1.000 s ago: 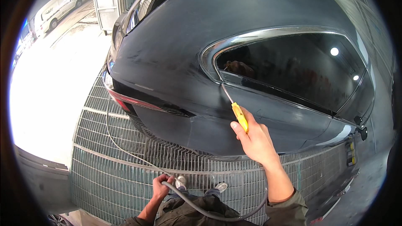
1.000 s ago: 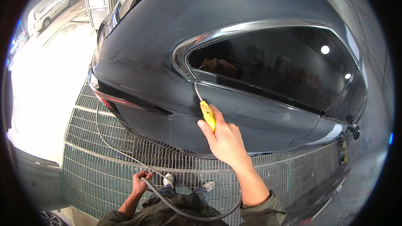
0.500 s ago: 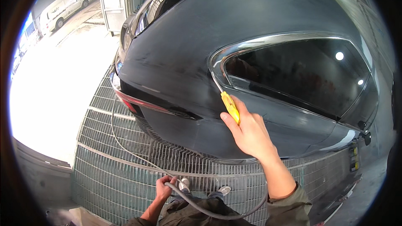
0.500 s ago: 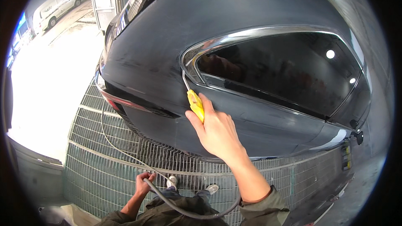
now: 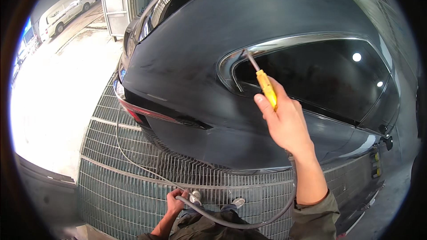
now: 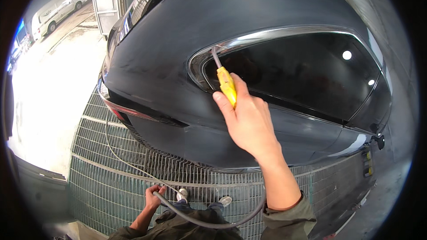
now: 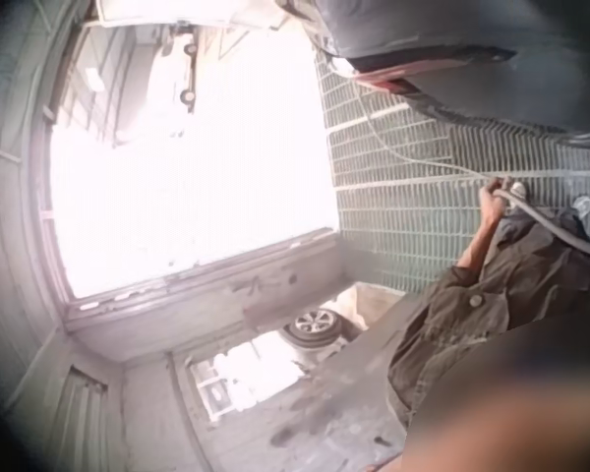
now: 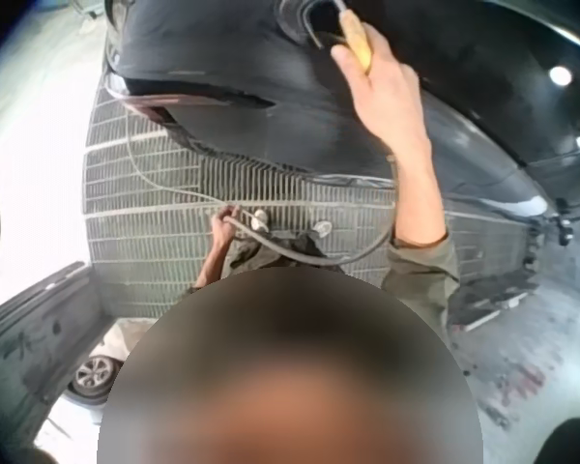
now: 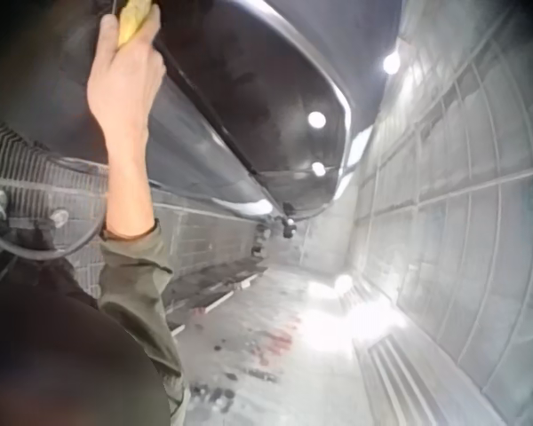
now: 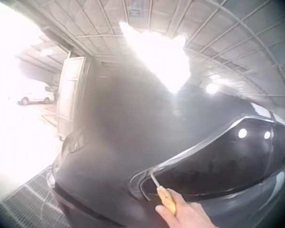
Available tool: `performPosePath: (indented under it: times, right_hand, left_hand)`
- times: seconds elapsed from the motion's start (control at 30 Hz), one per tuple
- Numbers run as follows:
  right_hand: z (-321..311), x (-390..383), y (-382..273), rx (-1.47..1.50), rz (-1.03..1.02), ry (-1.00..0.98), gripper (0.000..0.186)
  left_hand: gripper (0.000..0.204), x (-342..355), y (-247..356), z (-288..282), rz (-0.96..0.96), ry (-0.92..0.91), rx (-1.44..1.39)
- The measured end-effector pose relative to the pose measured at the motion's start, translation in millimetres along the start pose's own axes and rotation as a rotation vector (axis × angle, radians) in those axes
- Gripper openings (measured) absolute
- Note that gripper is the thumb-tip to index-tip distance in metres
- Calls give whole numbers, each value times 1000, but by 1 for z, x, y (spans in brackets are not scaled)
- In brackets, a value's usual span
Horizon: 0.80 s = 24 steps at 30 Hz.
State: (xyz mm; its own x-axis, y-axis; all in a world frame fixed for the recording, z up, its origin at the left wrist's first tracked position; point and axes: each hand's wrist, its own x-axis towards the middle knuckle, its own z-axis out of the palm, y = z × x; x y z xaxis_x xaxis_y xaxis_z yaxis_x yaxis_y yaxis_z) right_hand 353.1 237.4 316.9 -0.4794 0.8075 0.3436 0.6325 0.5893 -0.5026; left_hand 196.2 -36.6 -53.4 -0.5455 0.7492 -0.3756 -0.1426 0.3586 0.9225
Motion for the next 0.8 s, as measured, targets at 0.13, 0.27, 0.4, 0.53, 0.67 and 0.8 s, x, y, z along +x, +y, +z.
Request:
performPosePath:
  times: [0.13,0.27,0.4,0.53,0.67,0.8]
  right_hand:
    - [-24,2,9,24,62,96,55]
    - [-48,3,22,4,124,213,55]
    - [-63,0,29,36,197,266,55]
    - [-26,-5,3,36,14,-17,54]
    - [6,3,-22,-19,-80,-196,55]
    - [22,7,-30,6,-116,-196,56]
  left_hand:
    - [37,2,7,8,-12,-34,-9]
    - [37,1,9,12,10,-40,20]
    - [36,6,-2,16,45,-66,-1]
    - [38,5,9,18,73,-70,11]
    - [38,5,4,12,69,-31,-15]
    - [35,7,-13,-4,21,-9,1]
